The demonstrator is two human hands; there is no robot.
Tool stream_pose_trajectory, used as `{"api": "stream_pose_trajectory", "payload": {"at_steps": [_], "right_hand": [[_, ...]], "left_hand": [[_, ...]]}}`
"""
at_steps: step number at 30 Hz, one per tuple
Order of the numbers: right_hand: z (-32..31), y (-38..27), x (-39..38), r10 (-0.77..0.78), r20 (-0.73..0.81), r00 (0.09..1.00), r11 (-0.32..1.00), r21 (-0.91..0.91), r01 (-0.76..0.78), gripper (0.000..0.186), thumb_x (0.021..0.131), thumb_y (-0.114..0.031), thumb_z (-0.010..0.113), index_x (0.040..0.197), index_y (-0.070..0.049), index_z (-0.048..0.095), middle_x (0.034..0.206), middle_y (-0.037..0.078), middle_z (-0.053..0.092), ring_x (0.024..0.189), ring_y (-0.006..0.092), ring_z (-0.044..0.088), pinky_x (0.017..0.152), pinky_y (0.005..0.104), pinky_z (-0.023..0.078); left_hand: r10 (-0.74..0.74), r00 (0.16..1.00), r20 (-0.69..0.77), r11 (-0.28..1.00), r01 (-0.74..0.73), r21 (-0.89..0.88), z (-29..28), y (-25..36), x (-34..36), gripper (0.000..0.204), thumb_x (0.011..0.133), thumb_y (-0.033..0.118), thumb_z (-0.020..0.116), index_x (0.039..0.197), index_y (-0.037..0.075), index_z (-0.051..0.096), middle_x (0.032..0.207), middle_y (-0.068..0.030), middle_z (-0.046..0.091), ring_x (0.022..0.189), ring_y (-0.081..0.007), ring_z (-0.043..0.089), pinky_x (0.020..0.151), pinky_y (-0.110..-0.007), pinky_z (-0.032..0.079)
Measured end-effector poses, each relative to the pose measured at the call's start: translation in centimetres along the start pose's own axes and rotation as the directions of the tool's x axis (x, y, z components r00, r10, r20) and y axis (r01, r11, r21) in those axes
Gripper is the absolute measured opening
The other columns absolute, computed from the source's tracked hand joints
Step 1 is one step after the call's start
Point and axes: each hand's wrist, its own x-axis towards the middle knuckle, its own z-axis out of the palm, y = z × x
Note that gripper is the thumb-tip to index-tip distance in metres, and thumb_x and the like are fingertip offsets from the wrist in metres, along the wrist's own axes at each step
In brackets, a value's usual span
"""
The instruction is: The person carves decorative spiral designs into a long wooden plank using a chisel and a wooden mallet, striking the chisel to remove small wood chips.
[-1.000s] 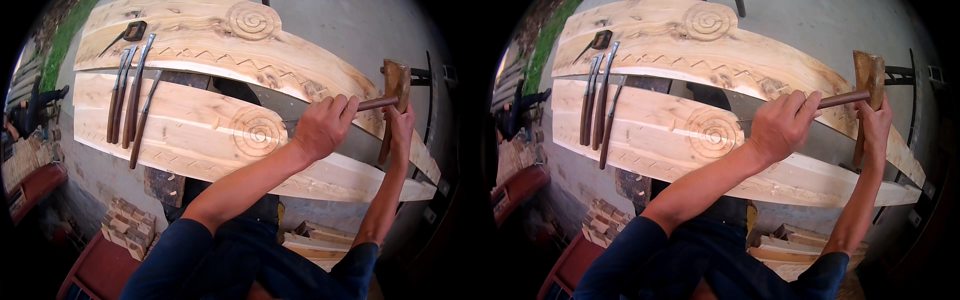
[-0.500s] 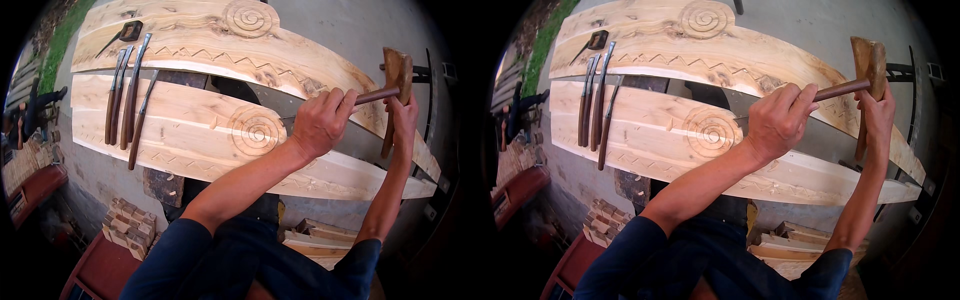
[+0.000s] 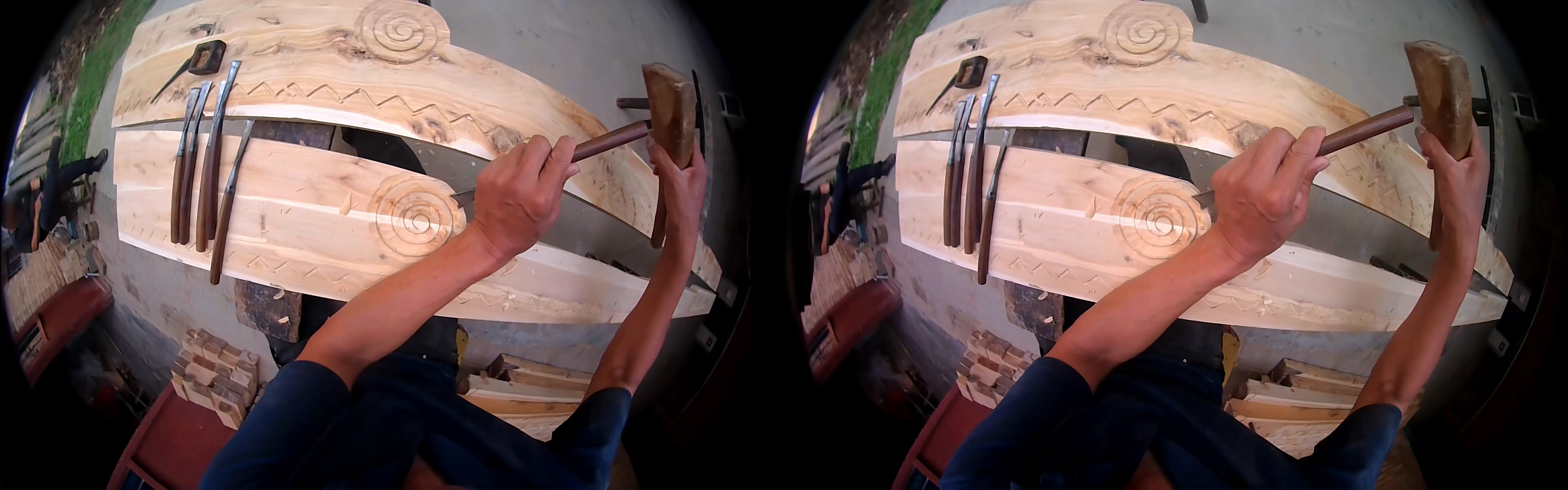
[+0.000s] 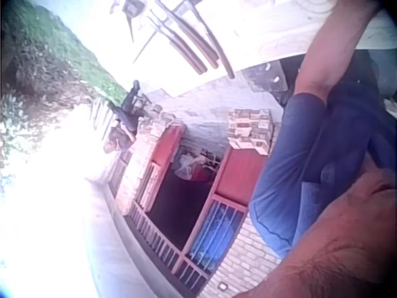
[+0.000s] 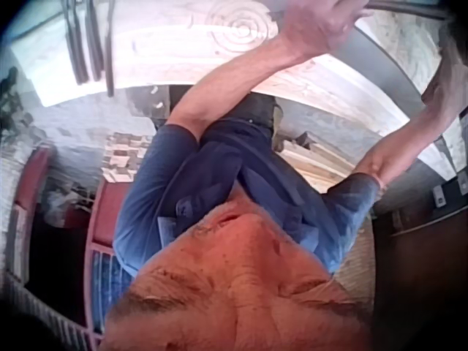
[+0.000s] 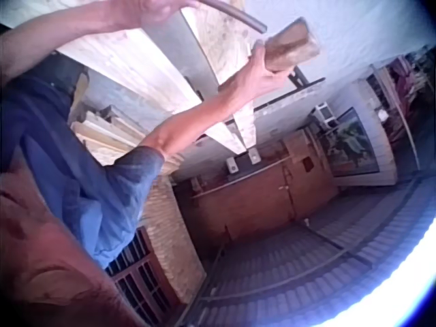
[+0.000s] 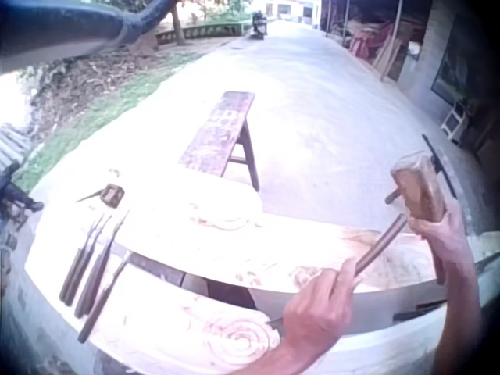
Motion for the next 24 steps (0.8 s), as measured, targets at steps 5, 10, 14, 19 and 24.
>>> {"api": "stream_pose_trajectory", "payload": {"at_steps": [5, 10, 14, 19, 24], "right_hand": [[2.9, -0.2, -1.2, -0.151, -0.028, 0.988, 0.989, 0.004, 0.151, 0.044, 0.089, -0.024, 0.083, 0.128, -0.006, 0.074, 0.099, 0.002, 0.071, 0.086, 0.0115, 0.061, 0.083, 0.0305, 0.049], [1.4, 0.1, 0.7, 0.193, 0.030, 0.981, 0.962, 0.189, -0.195, 0.054, 0.088, -0.023, 0.082, 0.139, -0.005, 0.071, 0.108, 0.003, 0.071, 0.093, 0.0122, 0.060, 0.083, 0.0315, 0.049], [2.0, 0.3, -0.4, 0.109, 0.111, 0.988, 0.992, 0.052, -0.115, 0.051, 0.089, -0.025, 0.083, 0.134, -0.004, 0.072, 0.098, 0.003, 0.068, 0.087, 0.0126, 0.061, 0.082, 0.0315, 0.049], [3.2, 0.2, -0.4, 0.104, 0.050, 0.993, 0.987, 0.119, -0.109, 0.050, 0.088, -0.022, 0.083, 0.134, -0.003, 0.072, 0.097, 0.004, 0.070, 0.084, 0.0130, 0.062, 0.082, 0.0314, 0.051], [1.5, 3.0, 1.8, 0.191, 0.043, 0.981, 0.966, 0.171, -0.195, 0.059, 0.087, -0.020, 0.082, 0.142, -0.001, 0.072, 0.107, 0.007, 0.075, 0.090, 0.0135, 0.066, 0.084, 0.0304, 0.052]], "left_hand": [[-0.006, 1.000, 0.021, 0.999, 0.005, 0.035, 0.4, -0.3, 0.0, 0.031, 0.094, 0.017, 0.084, 0.123, 0.010, 0.074, 0.082, -0.0052, 0.055, 0.063, -0.0242, 0.063, 0.053, -0.040, 0.047], [-0.024, 0.999, 0.044, 0.998, 0.022, 0.053, 0.4, -0.4, -0.1, 0.029, 0.096, 0.018, 0.083, 0.122, 0.010, 0.073, 0.083, -0.0056, 0.055, 0.065, -0.0248, 0.064, 0.054, -0.041, 0.049], [-0.040, 0.997, 0.065, 0.999, 0.037, 0.035, 0.4, -0.4, -0.3, 0.029, 0.096, 0.018, 0.083, 0.123, 0.009, 0.073, 0.084, -0.0061, 0.056, 0.066, -0.0253, 0.064, 0.054, -0.041, 0.050], [-0.031, 0.996, 0.084, 0.998, 0.026, 0.054, 0.5, -0.8, -0.2, 0.031, 0.096, 0.017, 0.083, 0.124, 0.009, 0.074, 0.086, -0.0062, 0.057, 0.068, -0.0253, 0.065, 0.055, -0.041, 0.050], [-0.058, 0.996, 0.063, 0.996, 0.054, 0.070, 0.4, -0.6, 0.1, 0.032, 0.095, 0.017, 0.084, 0.124, 0.008, 0.074, 0.087, -0.0062, 0.058, 0.069, -0.0251, 0.066, 0.056, -0.041, 0.050]]}}
